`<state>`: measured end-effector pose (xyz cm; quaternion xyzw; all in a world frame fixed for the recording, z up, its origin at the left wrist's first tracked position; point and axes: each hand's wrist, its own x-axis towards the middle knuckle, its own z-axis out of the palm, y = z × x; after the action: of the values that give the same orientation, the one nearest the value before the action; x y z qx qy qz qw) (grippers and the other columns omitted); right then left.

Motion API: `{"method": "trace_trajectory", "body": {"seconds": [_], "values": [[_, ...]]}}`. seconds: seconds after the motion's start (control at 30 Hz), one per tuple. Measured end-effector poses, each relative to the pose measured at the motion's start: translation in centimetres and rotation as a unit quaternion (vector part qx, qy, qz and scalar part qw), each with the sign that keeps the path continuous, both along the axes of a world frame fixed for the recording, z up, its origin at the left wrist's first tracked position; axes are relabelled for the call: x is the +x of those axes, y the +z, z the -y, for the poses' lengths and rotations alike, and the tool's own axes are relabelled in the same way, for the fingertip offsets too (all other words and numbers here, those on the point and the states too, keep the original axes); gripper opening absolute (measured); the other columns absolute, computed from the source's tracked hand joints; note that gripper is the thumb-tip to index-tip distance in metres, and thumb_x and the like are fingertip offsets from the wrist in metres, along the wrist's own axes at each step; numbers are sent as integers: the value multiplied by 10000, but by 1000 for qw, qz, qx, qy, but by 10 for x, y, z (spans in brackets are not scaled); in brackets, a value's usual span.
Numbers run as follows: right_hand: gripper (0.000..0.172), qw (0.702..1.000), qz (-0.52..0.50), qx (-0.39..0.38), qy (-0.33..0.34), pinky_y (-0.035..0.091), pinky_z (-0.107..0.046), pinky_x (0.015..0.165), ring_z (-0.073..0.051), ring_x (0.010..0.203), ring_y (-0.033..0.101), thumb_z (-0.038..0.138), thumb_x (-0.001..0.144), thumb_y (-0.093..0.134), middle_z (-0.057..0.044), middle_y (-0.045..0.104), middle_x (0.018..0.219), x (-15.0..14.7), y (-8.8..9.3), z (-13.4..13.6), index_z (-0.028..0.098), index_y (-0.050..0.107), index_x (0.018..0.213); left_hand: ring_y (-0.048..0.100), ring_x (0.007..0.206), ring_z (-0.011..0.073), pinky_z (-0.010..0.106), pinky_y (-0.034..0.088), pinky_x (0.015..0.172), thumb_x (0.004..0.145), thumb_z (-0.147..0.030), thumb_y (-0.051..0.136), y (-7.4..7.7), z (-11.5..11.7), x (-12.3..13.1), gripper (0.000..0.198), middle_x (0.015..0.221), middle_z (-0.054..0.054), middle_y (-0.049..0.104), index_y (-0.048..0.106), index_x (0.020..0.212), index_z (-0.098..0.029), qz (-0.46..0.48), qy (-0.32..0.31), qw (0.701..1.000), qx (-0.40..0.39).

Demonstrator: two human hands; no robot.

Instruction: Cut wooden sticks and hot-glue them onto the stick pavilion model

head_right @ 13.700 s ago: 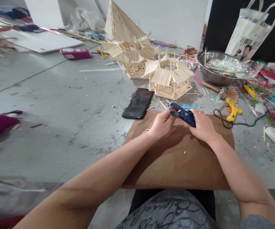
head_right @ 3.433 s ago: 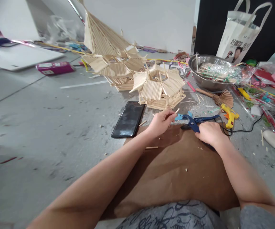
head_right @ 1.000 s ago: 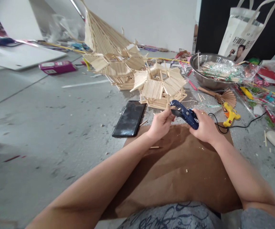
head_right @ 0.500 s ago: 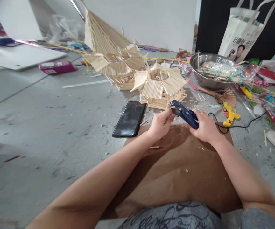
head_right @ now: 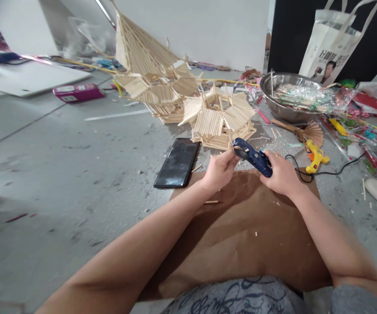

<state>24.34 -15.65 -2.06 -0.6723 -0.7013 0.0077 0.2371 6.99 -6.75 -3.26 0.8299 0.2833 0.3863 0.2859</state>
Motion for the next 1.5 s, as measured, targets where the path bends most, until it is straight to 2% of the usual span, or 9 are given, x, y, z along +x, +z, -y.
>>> {"method": "trace_trajectory", "body": {"seconds": [0.17,0.3,0.5,0.93,1.17,1.27,1.37,1.43,1.5], "values": [[506,999,14,-23,-17,447,-402,793,-288,955,574,257,675,512,-152,604,1059,-2,3,1,130,467,1162,575,644,133,207,392,592,845,-290,385,1,0,-1,242,680,32,613,595,832,-170,-6,0,1000,5],[466,997,28,-53,-46,444,-388,775,-274,944,579,201,677,488,-126,612,1051,-7,7,2,156,481,1141,584,645,127,199,388,581,859,-277,365,0,-1,-1,260,691,39,623,595,877,-156,-33,9,998,43],[463,995,37,-62,-75,438,-360,752,-269,913,586,178,683,475,-133,624,1018,-12,3,2,124,483,1143,578,604,117,194,364,539,872,-267,358,-3,1,0,263,663,41,615,590,890,-144,-62,13,994,85],[297,990,61,-84,-100,389,-299,617,-241,751,607,273,712,477,-91,656,830,-11,1,1,164,546,980,581,606,122,208,386,562,868,-289,363,-3,4,1,245,689,39,630,571,888,-160,-92,28,994,61],[266,983,86,-99,-133,359,-296,574,-239,667,608,319,732,463,-67,651,703,-15,1,1,170,559,931,558,612,113,208,371,567,848,-306,412,-7,5,2,239,678,41,619,595,815,-155,-33,30,997,58],[308,983,84,-67,-150,363,-297,574,-243,697,613,344,740,459,-72,659,769,-11,0,0,176,545,983,500,568,93,203,353,550,842,-323,420,-5,4,2,265,617,19,573,606,781,-143,-4,14,1000,16],[400,982,89,-32,-162,382,-307,600,-256,769,612,340,743,461,-101,652,896,-5,-3,-3,151,501,1094,432,529,72,193,332,520,825,-345,448,-1,2,3,265,558,-18,495,606,754,-144,35,-1,996,-84],[437,982,105,-19,-158,391,-317,631,-263,802,605,333,747,464,-128,640,935,-1,-7,-5,119,481,1128,376,478,58,184,305,475,820,-352,454,0,0,5,255,519,-42,427,605,786,-150,85,-16,979,-183],[452,980,127,-17,-153,392,-328,658,-266,812,598,353,760,465,-148,632,937,1,-10,-8,103,476,1137,315,414,42,177,259,417,816,-343,460,1,-2,7,230,505,-64,380,593,870,-163,142,-47,944,-293]]}}
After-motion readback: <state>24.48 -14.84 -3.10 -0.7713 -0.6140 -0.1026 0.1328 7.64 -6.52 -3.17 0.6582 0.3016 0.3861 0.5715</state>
